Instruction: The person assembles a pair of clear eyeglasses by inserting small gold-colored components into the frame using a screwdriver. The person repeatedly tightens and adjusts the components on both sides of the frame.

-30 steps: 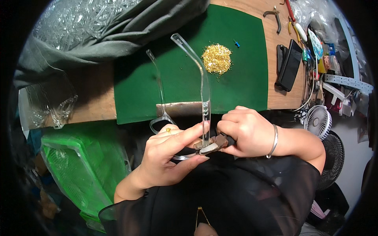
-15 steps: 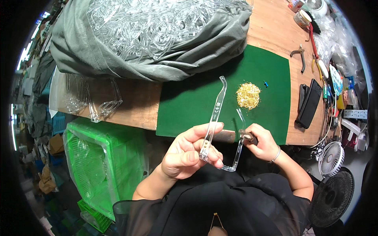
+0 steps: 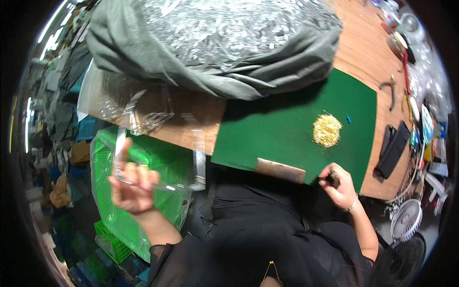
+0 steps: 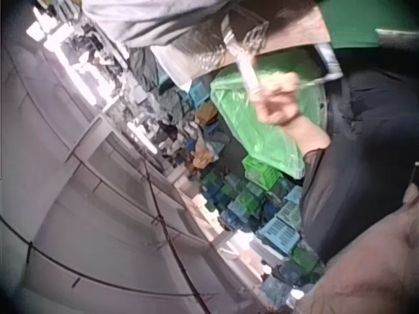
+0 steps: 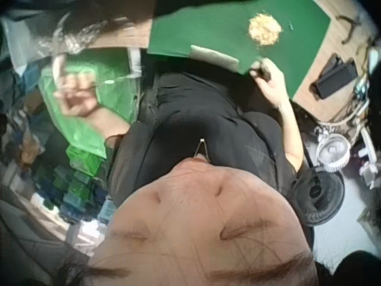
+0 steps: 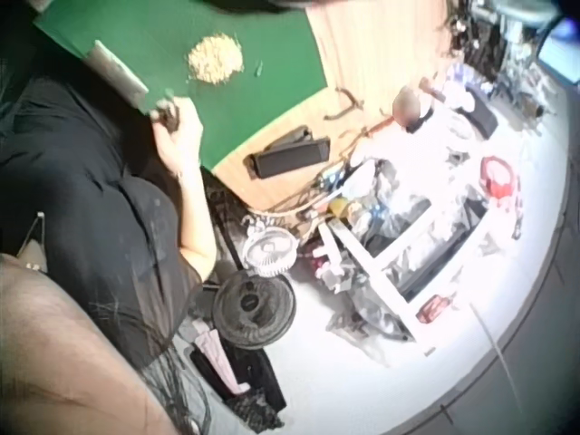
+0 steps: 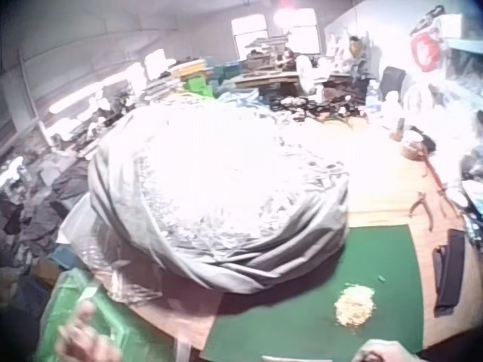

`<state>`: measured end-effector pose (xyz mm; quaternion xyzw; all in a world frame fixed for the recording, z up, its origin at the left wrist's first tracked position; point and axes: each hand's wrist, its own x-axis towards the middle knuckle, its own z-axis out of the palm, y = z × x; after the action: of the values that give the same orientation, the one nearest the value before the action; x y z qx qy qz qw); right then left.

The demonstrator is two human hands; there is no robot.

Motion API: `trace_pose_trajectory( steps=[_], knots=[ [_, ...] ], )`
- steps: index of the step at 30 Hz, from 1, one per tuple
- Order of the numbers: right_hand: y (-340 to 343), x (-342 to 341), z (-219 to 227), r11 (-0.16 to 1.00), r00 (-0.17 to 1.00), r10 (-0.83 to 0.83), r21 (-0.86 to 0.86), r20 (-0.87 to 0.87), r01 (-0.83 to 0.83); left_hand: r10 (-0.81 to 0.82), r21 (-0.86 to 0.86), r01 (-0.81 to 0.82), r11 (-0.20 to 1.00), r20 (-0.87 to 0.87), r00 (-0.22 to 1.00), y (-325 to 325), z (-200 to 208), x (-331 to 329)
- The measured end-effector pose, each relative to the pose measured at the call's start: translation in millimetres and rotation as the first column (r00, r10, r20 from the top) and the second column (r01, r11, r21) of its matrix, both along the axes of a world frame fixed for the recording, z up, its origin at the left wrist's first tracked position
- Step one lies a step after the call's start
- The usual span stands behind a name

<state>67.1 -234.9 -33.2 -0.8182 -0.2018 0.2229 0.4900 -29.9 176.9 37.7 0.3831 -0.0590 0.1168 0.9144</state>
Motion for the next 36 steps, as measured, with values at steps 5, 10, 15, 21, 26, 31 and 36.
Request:
trace_pose_trajectory(
  steps=[5,10,15,21,26,31,36],
  knots=[
    [-1.3,-3.3,-12.5,0.974,0.966,-0.214,0.046,-0.142,0.222,0.385,0.294,-0.312,0.903,-0.236,0.892,59.0,-8.4,-44.3],
    [8.6,4.8,-6.9,0.975,0.963,-0.218,-0.068,-0.158,0.210,0.513,0.581,-0.330,0.744,-0.180,0.839,80.0,-12.6,7.7],
    [16.5,3.7,-4.1,0.970,0.969,-0.228,-0.109,-0.092,0.218,0.437,0.909,-0.017,-0.415,0.216,0.873,86.1,-75.5,67.7],
    [6.6,-0.5,-5.6,0.971,0.964,-0.235,-0.065,-0.124,0.228,0.459,0.764,-0.010,-0.645,0.399,0.794,61.4,-106.7,77.0],
    [18.4,6.9,-3.9,0.951,0.932,-0.309,-0.067,-0.187,0.302,0.330,0.739,0.049,-0.672,0.239,0.913,99.7,-95.3,74.3],
    [20.6,9.0,-6.5,0.960,0.970,-0.243,-0.148,-0.028,0.237,0.299,0.780,0.026,-0.625,0.208,0.931,114.0,-101.3,103.6],
    [12.7,-2.7,-6.7,0.970,0.969,-0.241,-0.014,-0.054,0.241,0.340,0.587,0.185,-0.788,0.166,0.926,103.5,-83.5,103.5]
  ],
)
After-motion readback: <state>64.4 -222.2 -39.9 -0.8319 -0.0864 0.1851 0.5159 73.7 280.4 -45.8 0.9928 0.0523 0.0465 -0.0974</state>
